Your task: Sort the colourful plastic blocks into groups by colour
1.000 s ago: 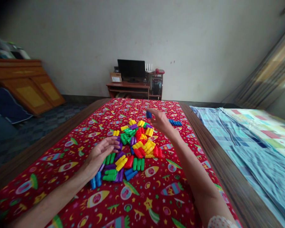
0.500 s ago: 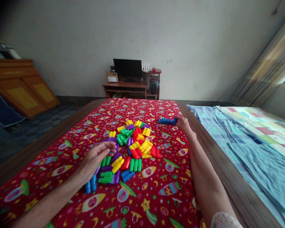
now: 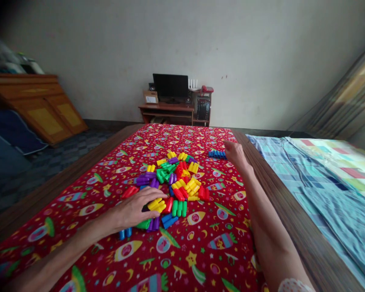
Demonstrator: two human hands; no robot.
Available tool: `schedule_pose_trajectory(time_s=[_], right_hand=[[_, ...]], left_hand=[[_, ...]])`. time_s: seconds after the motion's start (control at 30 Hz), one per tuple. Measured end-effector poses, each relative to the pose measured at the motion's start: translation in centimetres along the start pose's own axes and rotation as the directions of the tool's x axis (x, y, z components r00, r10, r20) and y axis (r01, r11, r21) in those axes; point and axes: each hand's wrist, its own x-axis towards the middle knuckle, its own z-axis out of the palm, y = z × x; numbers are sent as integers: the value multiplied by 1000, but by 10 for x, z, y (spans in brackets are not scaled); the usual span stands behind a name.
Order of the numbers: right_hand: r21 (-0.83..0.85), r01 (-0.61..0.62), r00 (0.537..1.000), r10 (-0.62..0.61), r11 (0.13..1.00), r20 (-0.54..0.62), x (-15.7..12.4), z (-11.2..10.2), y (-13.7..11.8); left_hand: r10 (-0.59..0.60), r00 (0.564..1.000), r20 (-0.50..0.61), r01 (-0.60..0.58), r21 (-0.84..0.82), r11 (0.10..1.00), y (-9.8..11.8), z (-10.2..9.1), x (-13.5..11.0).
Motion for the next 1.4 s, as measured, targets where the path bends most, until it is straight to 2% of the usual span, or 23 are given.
schedule_pose_trajectory(time_s=[0.07, 0.13, 0.23, 0.3, 0.37, 0.43, 0.47, 0.53, 0.6, 0.7, 0.8, 0.87, 0.97, 1.03, 1.1, 1.17, 1.23, 1.3, 1.4], right_hand=[[72, 84, 996, -85, 994, 17, 1, -4, -33], [197, 221, 966, -242, 955, 93, -4, -5, -73], [393, 400, 841, -501, 828, 201, -21, -3, -132], [437, 484, 759, -612, 758, 222, -36, 3, -164], [456, 549, 680, -692, 700, 244, -50, 10, -185], [493, 582, 621, -745, 647, 243, -61, 17, -197], [514, 587, 608, -760, 625, 230, -65, 20, -201], [537, 584, 617, -762, 609, 195, -71, 26, -205], [539, 560, 646, -739, 629, 191, -74, 29, -206], [558, 468, 715, -665, 685, 217, -73, 27, -206], [631, 345, 798, -571, 695, 193, -70, 22, -204], [685, 286, 809, -552, 670, 203, -69, 19, -204], [718, 236, 788, -561, 655, 253, -69, 15, -208], [713, 240, 795, -555, 659, 246, -66, 12, -208], [681, 271, 821, -532, 681, 205, -58, 7, -202], [601, 299, 861, -481, 741, 164, -43, 0, -185], [473, 283, 903, -398, 834, 162, -27, -8, -158], [316, 211, 925, -294, 925, 242, -14, -15, -125], [97, 146, 881, -174, 984, 439, -6, -17, -84]], left_hand=[[2, 1000, -9, -1, 63, 998, -3, 4, 0], [-29, 997, -67, 35, 92, 995, -9, 4, 1], [-138, 975, -174, 148, 44, 988, -21, -2, 5], [-236, 944, -230, 222, -83, 971, -28, -7, 9], [-342, 906, -249, 265, -296, 918, -31, -11, 12], [-429, 876, -221, 266, -521, 811, -31, -12, 13], [-458, 865, -204, 254, -609, 752, -29, -13, 14], [-489, 852, -184, 231, -707, 668, -22, -13, 13], [-498, 849, -180, 222, -733, 643, -14, -12, 12], [-495, 856, -147, 210, -778, 593, -5, -11, 10], [-478, 872, -104, 150, -873, 465, -2, -9, 9], [-470, 877, -103, 115, -903, 413, -1, -7, 8], [-478, 869, -127, 95, -905, 414, 1, -2, 7], [-474, 869, -145, 92, -892, 442, 1, 2, 8], [-461, 870, -172, 98, -858, 503, -1, 4, 9], [-427, 873, -238, 95, -774, 626, -5, 6, 10], [-346, 885, -312, 85, -621, 779, -11, 7, 10], [-224, 907, -355, 68, -403, 913, -17, 9, 9], [-17, 939, -344, -1, -52, 999, -25, 17, 7]])
